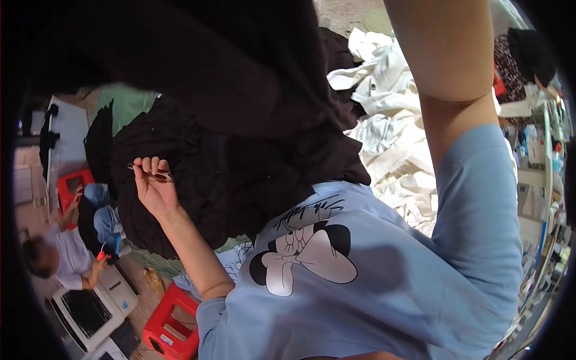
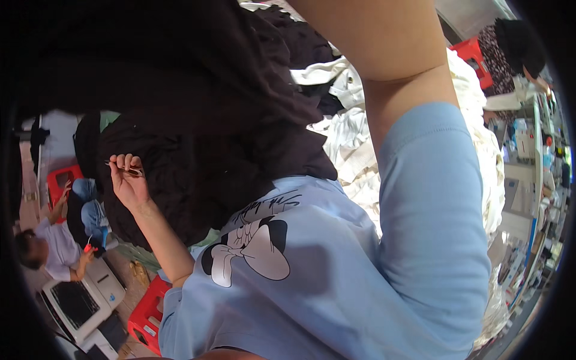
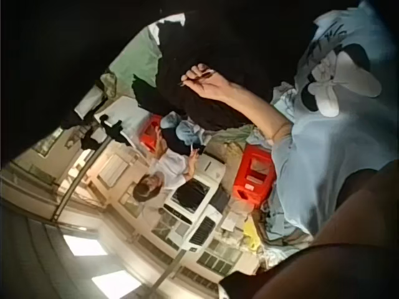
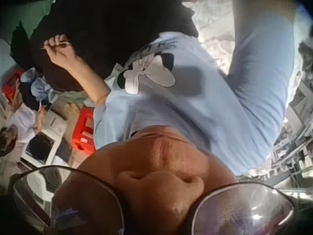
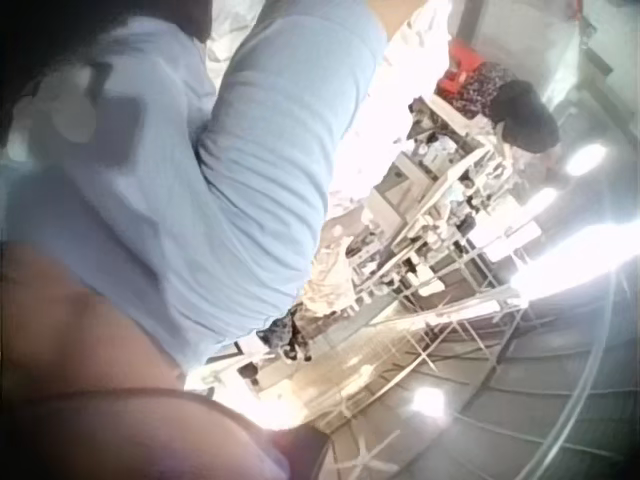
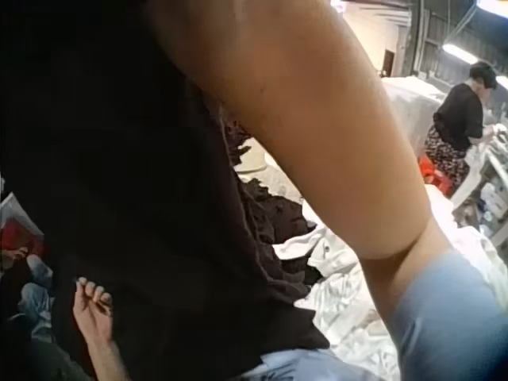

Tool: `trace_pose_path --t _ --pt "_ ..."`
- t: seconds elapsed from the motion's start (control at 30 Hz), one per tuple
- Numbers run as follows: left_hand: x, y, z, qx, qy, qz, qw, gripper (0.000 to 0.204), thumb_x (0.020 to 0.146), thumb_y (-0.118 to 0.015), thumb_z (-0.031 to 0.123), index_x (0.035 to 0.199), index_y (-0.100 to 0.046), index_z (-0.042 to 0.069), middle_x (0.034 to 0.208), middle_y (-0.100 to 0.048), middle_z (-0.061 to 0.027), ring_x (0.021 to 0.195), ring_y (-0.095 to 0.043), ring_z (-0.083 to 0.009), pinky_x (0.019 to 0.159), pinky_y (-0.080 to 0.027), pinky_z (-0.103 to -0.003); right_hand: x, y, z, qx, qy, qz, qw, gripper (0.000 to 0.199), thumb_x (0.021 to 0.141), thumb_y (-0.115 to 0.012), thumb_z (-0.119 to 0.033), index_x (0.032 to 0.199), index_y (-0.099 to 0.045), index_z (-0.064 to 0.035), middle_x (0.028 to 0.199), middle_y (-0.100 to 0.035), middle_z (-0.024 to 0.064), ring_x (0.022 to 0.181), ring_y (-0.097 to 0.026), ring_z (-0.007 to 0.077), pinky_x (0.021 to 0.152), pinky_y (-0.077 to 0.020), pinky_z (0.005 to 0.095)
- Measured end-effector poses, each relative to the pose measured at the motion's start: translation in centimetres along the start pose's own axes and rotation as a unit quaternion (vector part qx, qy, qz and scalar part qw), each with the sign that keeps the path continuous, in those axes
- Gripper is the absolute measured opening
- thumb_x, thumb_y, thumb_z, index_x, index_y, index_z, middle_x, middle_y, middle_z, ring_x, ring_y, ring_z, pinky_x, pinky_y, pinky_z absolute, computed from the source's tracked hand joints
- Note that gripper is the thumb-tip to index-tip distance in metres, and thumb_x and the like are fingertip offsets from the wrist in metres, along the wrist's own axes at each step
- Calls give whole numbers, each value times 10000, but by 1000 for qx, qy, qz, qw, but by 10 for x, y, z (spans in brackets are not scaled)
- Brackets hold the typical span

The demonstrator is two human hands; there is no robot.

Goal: The recorder is using thread snips to remove loose threads from black garments in a textile manufacturing setting.

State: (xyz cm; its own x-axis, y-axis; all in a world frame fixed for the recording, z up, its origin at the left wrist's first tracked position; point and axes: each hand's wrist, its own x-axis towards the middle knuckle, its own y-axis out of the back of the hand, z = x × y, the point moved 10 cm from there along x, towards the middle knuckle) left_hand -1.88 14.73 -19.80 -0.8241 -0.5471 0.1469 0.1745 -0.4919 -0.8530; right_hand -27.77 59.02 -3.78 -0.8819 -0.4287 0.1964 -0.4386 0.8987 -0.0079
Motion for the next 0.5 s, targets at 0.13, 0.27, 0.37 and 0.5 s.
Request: trace_pose_path --t 0.13,0.27,0.37,0.5 --pt "-38 43 42 -21 -43 -66 997 334 991 -490 254 1227 -529 20 1118 -601 -91 1049 -570 -229 946 -456 -372 -2 -75 -4 9 6 -229 973 410 836 -595 -152 1215 -564 2 1097 -658 121 954 -642 220 857 -518 351" --pt "-78 52 70 291 -182 159 926 348 994 -480 260 1246 -520 23 1116 -597 -101 1066 -570 -230 947 -460 -373 -18 -279 -3 15 3 -442 897 398 813 -621 -126 1188 -584 1 1075 -665 107 943 -640 198 849 -515 330" --pt "-68 62 67 34 -120 77 989 168 999 -485 199 1033 -539 45 801 -433 -21 723 -406 -145 713 -383 -299 -65 -239 167 -19 -366 -444 818 518 709 -681 -62 1212 -583 21 1129 -646 98 1007 -612 185 937 -459 279" --pt "-50 53 52 -13 -89 60 994 152 985 -496 180 1016 -551 41 795 -421 -26 725 -399 -148 711 -367 -290 -77 -179 203 26 -392 -367 843 567 757 -666 -18 1301 -514 28 1252 -586 94 1132 -547 169 1000 -401 271"
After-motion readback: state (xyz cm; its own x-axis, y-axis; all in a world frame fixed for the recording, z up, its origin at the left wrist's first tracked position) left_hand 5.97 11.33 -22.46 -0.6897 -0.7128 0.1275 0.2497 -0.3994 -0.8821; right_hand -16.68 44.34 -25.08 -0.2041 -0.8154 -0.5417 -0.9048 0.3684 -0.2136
